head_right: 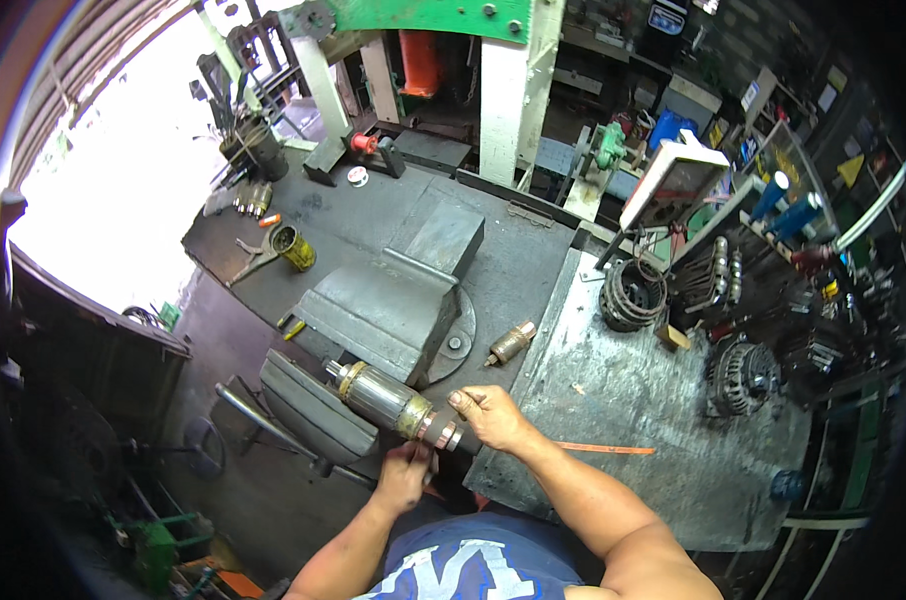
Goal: The person secures a cylindrical metal part in a bench vise, then repeatedly uses a small metal rod to tap and adjust a ring on the part. The person rotates the part in the vise and continues tapping until the ring is seated, then removes the part from the vise.
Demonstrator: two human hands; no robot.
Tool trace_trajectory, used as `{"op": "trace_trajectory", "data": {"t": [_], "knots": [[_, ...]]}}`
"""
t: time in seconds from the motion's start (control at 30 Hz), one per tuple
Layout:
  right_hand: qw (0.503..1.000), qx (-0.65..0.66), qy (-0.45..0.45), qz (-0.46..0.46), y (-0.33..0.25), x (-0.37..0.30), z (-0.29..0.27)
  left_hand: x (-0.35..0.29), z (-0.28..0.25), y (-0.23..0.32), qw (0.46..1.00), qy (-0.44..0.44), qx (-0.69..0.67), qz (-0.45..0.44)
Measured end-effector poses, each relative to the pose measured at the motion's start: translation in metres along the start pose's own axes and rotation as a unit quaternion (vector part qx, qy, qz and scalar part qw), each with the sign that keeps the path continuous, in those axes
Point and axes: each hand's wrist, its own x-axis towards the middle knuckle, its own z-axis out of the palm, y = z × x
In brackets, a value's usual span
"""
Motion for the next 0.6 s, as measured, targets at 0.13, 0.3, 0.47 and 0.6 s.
{"op": "trace_trajectory", "data": {"t": [0.13,0.3,0.47,0.6], "knots": [[0.977,0.183,-0.023,0.112,0.043,-0.001,0.023,-0.011,-0.001,0.012,0.994,-0.013,-0.106,0.031],[0.937,0.322,-0.026,0.131,0.036,-0.013,0.048,-0.019,0.004,0.032,0.994,0.071,0.023,-0.080],[0.969,0.186,0.006,0.162,0.034,-0.015,0.050,-0.021,0.004,0.036,0.996,0.058,-0.056,-0.043],[0.980,0.183,0.052,-0.054,0.036,-0.019,0.031,-0.016,0.006,0.028,0.993,0.076,-0.020,-0.088]]}}
